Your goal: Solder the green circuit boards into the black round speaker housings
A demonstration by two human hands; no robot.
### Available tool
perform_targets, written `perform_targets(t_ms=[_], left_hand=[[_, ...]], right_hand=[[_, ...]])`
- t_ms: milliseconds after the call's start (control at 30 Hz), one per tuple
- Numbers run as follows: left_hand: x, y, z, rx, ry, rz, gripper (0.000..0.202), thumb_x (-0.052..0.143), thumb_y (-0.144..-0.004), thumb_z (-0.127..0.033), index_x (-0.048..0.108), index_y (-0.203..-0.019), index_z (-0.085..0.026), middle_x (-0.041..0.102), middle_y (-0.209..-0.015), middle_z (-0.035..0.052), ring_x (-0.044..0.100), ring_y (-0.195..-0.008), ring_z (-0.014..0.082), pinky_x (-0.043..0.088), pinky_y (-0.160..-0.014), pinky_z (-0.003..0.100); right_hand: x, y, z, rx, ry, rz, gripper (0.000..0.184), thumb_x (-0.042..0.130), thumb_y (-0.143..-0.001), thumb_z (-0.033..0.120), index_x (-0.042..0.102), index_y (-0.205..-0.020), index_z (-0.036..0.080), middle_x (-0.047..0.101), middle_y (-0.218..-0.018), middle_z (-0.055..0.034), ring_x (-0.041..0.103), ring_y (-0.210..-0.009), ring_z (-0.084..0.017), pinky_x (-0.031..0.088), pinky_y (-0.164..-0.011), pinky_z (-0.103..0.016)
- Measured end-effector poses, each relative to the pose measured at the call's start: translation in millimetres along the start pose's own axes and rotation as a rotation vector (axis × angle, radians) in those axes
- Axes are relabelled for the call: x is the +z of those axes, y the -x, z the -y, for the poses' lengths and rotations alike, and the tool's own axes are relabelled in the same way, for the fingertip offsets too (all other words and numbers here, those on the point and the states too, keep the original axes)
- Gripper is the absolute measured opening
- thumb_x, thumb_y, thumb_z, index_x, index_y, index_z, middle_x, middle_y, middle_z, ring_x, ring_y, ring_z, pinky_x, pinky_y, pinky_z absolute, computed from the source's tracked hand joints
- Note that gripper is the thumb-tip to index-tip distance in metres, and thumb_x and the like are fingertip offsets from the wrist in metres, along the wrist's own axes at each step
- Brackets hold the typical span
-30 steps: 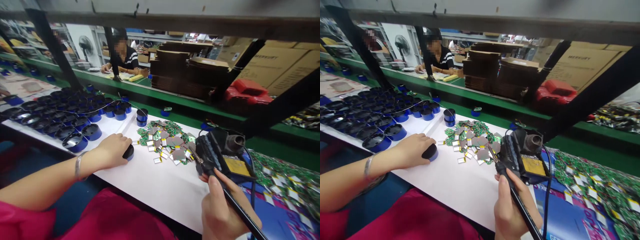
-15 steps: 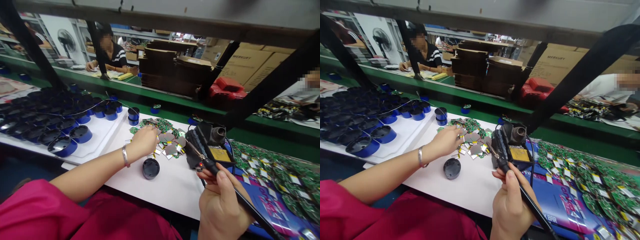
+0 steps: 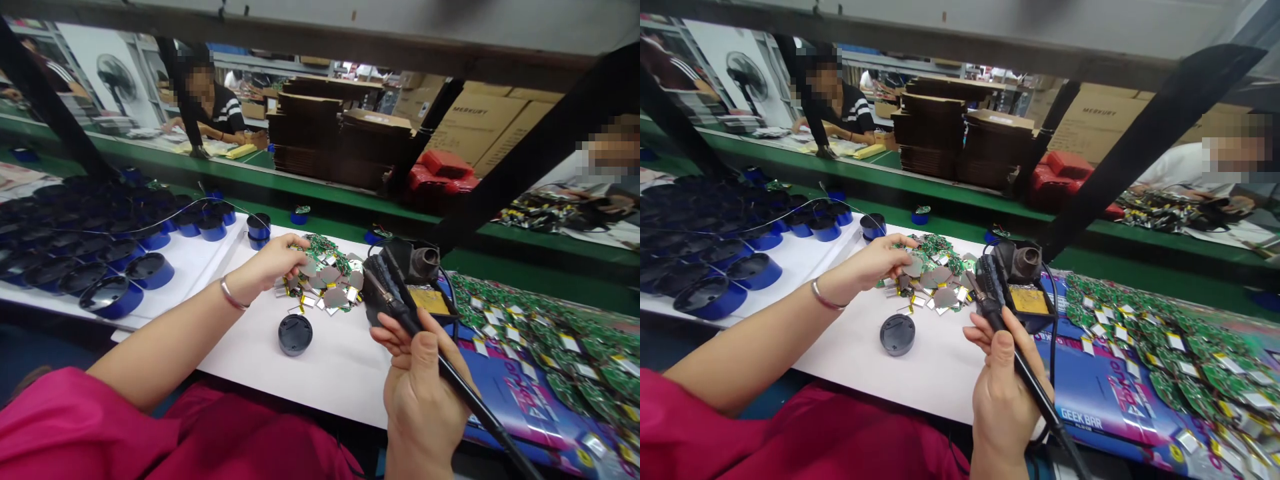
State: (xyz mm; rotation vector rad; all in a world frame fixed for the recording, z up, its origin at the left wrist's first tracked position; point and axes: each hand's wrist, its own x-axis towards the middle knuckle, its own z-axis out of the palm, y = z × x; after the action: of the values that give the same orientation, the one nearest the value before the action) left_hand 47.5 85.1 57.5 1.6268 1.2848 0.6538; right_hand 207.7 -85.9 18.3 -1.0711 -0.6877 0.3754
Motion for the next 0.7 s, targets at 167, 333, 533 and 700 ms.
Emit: perform_targets(t_ms=[167, 333, 533, 700], left_hand=[[-3.0, 21, 3, -0.077, 0.352, 0.161, 0.027, 0.059, -0.080, -0.008, 0.070, -0.105, -0.007, 0.072, -0.081, 0.0095, 0.067, -0.068, 0.0107, 0.055, -0.072, 0.024], [-1.7, 22, 15, 0.015, 0.484, 0.063, 0.030, 0.075, -0.074, -0.018, 0.076, -0.102, -0.009, 0.067, -0.059, 0.0023, 0.058, -0.053, 0.0102, 0.045, -0.053, 0.022], [-5.6, 12, 18, 0.108, 0.301, -0.054, 0.026, 0.076, -0.075, -0.029, 0.078, -0.096, -0.013, 0.070, -0.073, 0.0034, 0.057, -0.064, 0.0125, 0.045, -0.058, 0.025], [-3.4, 18, 16, 0.259, 0.303, 0.187, 0.027, 0.069, -0.081, -0.031, 0.070, -0.099, -0.012, 0.067, -0.080, 0.0034, 0.059, -0.068, 0.0124, 0.047, -0.061, 0.025]], right_hand=[[11, 10, -3, -0.102, 0.112, 0.131, 0.024, 0.062, -0.094, 0.032, 0.067, -0.114, 0.019, 0.077, -0.091, -0.0069, 0.075, -0.076, -0.021, 0.065, -0.071, -0.035], [22, 12, -6, -0.188, 0.212, 0.187, 0.017, 0.062, -0.094, 0.025, 0.067, -0.109, 0.021, 0.076, -0.094, -0.0040, 0.075, -0.080, -0.017, 0.064, -0.075, -0.028], [23, 12, -8, -0.194, 0.227, 0.184, 0.016, 0.063, -0.092, 0.022, 0.066, -0.108, 0.021, 0.076, -0.095, -0.0031, 0.075, -0.081, -0.016, 0.063, -0.076, -0.025], [21, 10, -14, -0.199, 0.261, 0.221, 0.022, 0.066, -0.090, 0.020, 0.065, -0.112, 0.023, 0.075, -0.101, -0.0043, 0.074, -0.090, -0.018, 0.062, -0.083, -0.029]])
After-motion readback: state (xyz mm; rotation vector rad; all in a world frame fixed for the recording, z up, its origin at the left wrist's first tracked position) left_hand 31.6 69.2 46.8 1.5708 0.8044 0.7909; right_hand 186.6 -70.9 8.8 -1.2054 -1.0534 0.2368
